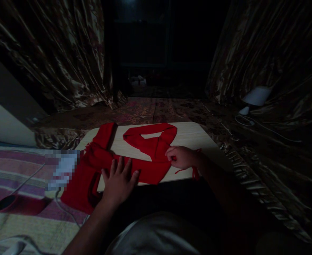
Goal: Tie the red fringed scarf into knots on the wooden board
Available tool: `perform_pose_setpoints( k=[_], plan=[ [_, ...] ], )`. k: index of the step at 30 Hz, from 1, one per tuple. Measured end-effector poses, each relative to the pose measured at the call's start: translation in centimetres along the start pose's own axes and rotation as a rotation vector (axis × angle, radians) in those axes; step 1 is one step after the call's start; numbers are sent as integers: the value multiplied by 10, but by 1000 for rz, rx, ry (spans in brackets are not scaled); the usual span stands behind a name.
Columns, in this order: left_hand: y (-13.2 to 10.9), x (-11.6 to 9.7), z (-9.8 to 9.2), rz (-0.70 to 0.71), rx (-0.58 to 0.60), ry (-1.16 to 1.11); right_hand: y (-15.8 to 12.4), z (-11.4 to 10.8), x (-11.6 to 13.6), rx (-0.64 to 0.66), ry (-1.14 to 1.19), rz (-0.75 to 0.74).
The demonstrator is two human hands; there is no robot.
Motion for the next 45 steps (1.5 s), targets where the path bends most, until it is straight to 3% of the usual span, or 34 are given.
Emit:
perform_pose_setpoints(
  k=[4,6,10,13,23,27,32,35,37,40,42,45],
  plan=[
    [10,-19,14,36,155,147,26,-23,-1,-171,-35,96],
    [12,-32,18,105,205,160,44,-23,-6,-191,-62,144],
    [19,-50,27,195,278,147,69,7,-39,62,-58,387],
    [30,-56,32,233,302,145,68,28,-57,203,-39,500],
    [72,-82,42,376,333,115,42,18,-89,153,-71,627],
    [67,-85,38,374,307,125,40,18,-89,170,-55,639],
    [38,-80,32,318,265,141,41,18,-87,191,-58,607],
    [22,-78,28,309,209,152,48,4,-91,137,-73,521],
    [17,-78,27,313,193,151,52,-16,-103,5,-123,517],
    [18,-78,28,316,208,137,47,-42,-135,-168,-251,647],
    [22,-79,29,324,220,125,41,-42,-160,-134,-287,723],
    [32,-83,31,344,239,111,32,-25,-192,14,-226,761]
  ],
)
Point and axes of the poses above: each hand's wrist, its own y-axis towards the middle knuckle, its own z-axis out of the palm, x = y × z, the point moved 8 cm from there along y, towards the middle knuckle, and after that the axes turned 2 degrees about x, right-handed, at the moved point
